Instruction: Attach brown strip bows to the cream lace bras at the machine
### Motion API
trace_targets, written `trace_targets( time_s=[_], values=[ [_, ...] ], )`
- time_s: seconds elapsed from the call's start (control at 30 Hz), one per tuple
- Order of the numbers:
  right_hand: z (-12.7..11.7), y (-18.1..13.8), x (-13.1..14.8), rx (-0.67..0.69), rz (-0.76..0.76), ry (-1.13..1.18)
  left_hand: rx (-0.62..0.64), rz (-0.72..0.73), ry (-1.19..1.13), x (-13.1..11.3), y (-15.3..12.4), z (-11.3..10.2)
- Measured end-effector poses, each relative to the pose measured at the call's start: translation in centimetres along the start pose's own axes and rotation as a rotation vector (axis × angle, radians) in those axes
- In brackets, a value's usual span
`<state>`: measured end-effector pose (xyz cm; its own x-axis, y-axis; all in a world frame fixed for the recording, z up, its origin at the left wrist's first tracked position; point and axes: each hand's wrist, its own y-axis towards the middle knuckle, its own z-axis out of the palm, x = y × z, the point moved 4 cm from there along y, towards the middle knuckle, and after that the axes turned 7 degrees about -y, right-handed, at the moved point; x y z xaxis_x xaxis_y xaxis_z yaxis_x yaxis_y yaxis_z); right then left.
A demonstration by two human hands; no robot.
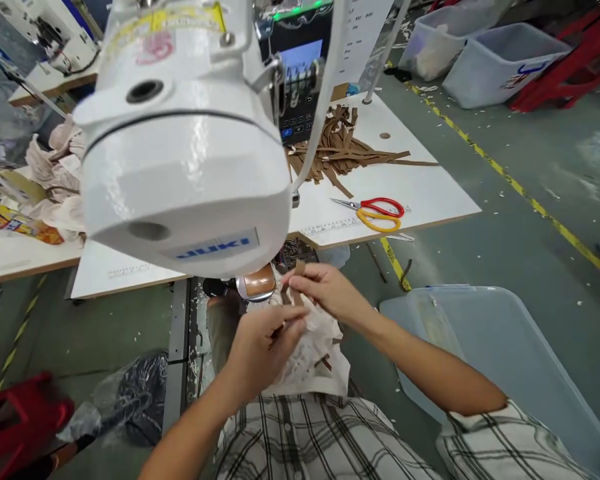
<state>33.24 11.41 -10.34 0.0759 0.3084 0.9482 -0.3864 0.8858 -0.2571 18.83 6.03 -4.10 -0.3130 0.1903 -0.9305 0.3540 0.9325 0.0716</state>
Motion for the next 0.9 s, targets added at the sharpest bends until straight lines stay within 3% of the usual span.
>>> trace_targets(
  time_s=[0.07,0.13,0.2,0.27,0.37,0.47,0.63,0.8,0.9],
  values=[
    [-0.9,1.3,1.8,-0.043,-0.064,-0.062,-0.182,0.207,0.284,-0.2,-0.2,-1.5],
    [-1.2,2.4,3.1,-0.016,-0.097,-0.102,-0.345,0.281,0.556,0.2,-0.5,-2.7],
    [-1.3,3.2,3.9,0.004,-0.108,-0.169,-0.421,0.223,0.727,0.8,-0.6,-3.3],
    [-1.2,3.7,4.3,-0.022,-0.115,-0.266,-0.417,0.125,0.792,1.2,-0.7,-3.6],
    [-0.7,4.3,5.0,-0.09,-0.206,-0.445,-0.353,0.007,0.742,1.5,-0.8,-4.1],
    [0.0,4.8,5.8,-0.146,-0.371,-0.57,-0.269,-0.083,0.539,2.1,-0.8,-5.0],
    [0.9,5.5,6.4,-0.226,-0.56,-0.674,-0.152,-0.129,0.354,4.0,-0.8,-6.3],
    [1.5,6.2,6.4,-0.175,-0.528,-0.745,-0.084,-0.125,0.252,4.7,-0.7,-6.3],
    [1.7,6.5,6.4,-0.138,-0.513,-0.752,-0.114,-0.171,0.111,4.4,-1.0,-5.8]
  ],
)
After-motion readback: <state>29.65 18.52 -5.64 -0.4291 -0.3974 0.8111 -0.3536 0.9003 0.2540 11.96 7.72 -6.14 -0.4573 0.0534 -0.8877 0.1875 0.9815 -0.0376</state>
